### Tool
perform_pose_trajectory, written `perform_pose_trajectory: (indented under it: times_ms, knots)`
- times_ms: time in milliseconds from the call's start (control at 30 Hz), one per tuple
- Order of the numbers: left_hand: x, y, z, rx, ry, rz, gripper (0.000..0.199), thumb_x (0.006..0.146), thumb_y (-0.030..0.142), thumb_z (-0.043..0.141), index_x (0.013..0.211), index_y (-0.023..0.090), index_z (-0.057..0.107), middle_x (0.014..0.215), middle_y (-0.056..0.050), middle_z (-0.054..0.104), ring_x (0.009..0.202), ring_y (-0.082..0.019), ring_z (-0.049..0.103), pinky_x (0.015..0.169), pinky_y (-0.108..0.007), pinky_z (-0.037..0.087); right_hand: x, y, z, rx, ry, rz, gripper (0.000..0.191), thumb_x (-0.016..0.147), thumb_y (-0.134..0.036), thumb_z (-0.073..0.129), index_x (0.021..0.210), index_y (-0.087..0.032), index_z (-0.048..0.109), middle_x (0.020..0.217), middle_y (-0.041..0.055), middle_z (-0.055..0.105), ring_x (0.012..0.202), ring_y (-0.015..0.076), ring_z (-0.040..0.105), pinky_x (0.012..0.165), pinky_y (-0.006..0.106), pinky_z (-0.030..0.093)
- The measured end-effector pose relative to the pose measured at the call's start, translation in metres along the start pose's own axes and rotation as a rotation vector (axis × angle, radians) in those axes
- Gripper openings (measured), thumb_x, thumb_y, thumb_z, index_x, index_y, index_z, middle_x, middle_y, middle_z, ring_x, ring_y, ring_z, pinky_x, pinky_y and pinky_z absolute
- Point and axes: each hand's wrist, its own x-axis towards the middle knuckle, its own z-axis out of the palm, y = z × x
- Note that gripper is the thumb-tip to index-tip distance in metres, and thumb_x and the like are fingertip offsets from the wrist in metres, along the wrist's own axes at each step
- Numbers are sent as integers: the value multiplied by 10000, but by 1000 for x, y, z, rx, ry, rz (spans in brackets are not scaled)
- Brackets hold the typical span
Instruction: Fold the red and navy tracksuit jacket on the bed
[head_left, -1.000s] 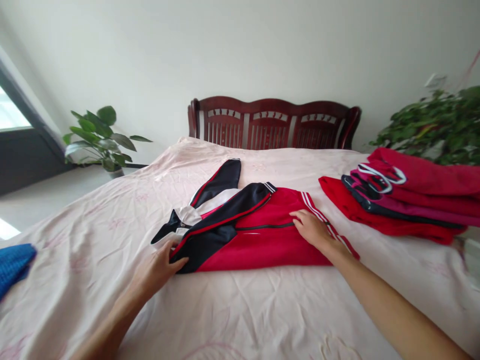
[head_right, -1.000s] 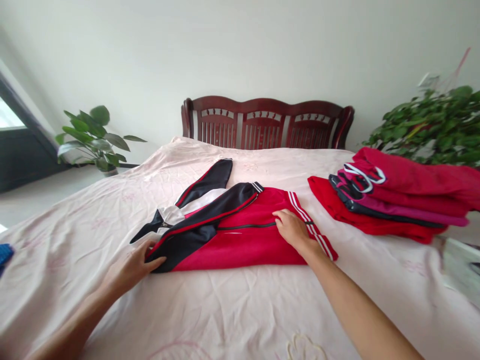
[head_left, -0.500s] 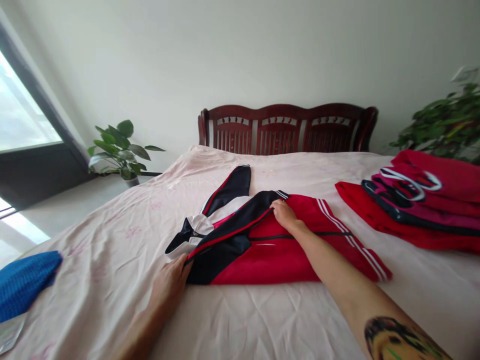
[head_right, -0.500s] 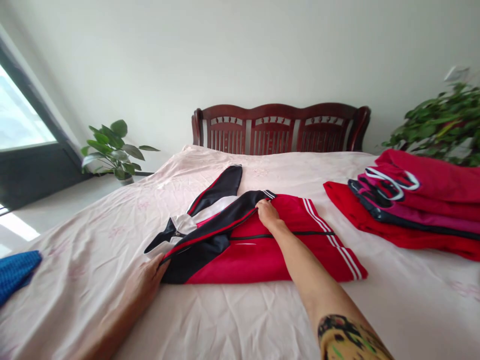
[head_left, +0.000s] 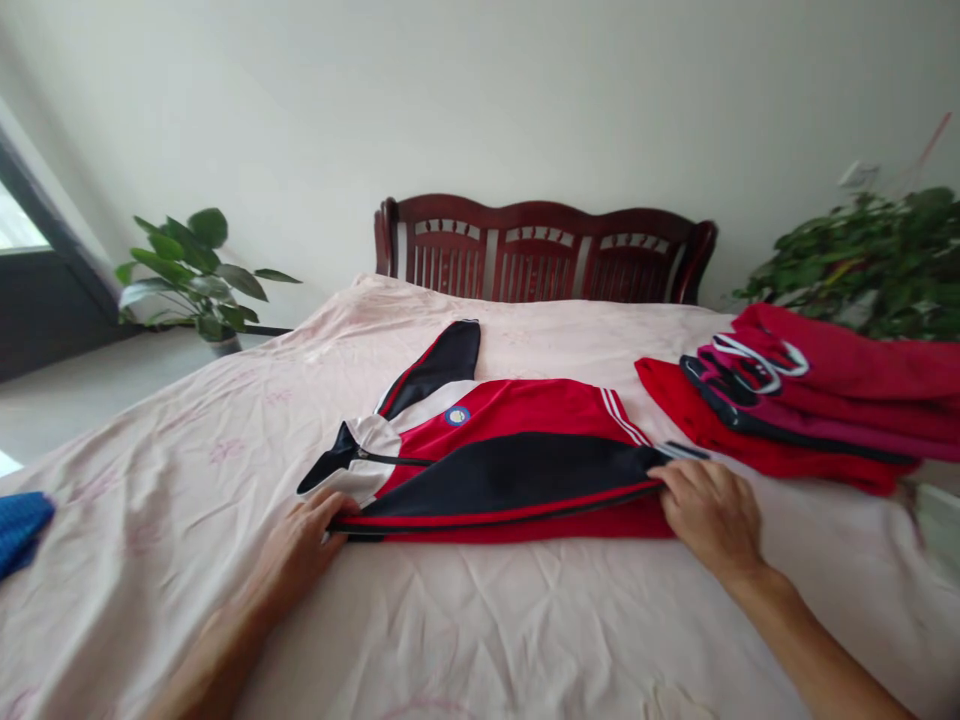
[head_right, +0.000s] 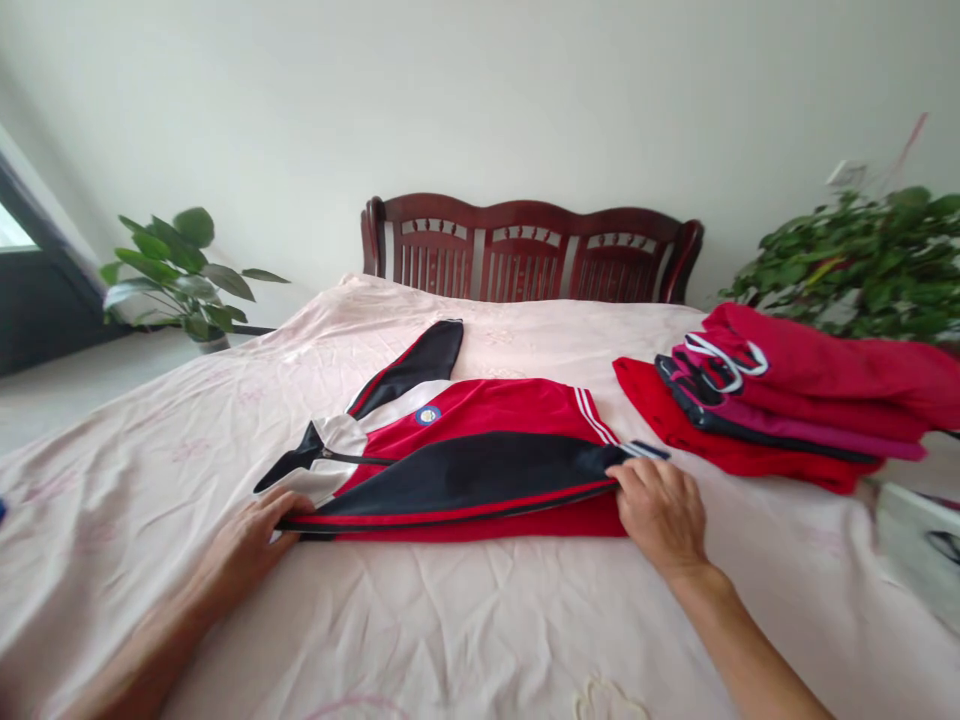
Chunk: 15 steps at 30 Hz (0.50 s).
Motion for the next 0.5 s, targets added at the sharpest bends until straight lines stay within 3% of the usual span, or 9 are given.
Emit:
perform_pose_trajectory:
  times_ms: [67,133,233,333,400,500]
  knots:
    - [1,4,-2,14,12,4,164,794,185,493,875,249,621,953,-22,661,883,-199,630,795,-314,464,-23,8,10,11,-52,34,256,783,-81,571,925,-237,718,930,45,675,923,253,553,789,382,388]
    - [1,8,-3,47,44,-17,130,788,192,475,826,242,589,913,-21,640,834,-198,614,749,-312,455,-28,15,18,65,-53,90,262,754,-64,552,891,-228,703,909,47,665,889,241,564,766,367,407]
    - [0,9,-2,102,122,-55,110,797,219,463,814,244,569,906,-20,621,799,-201,599,728,-314,448,-15,21,17,147,45,155,245,745,-49,525,838,-214,679,872,49,646,832,218,581,757,347,440]
    - [-1,4,-2,136,169,-106,121,817,245,451,833,250,571,921,-20,624,817,-210,609,734,-315,450,-9,20,2,198,174,166,251,737,-26,499,805,-209,657,889,60,635,893,228,596,838,362,463]
    - [-1,-2,0,130,155,-154,116,816,270,461,846,251,571,913,-18,637,815,-215,623,711,-312,455,-19,15,-5,261,111,93,288,703,2,471,787,-217,639,894,52,640,922,231,597,877,376,467]
    - [1,-15,5,66,113,-209,141,798,315,501,896,251,580,889,-6,666,822,-225,648,692,-306,474,-46,8,-4,351,-86,-4,375,659,9,444,872,-228,643,962,36,664,981,229,603,912,385,481]
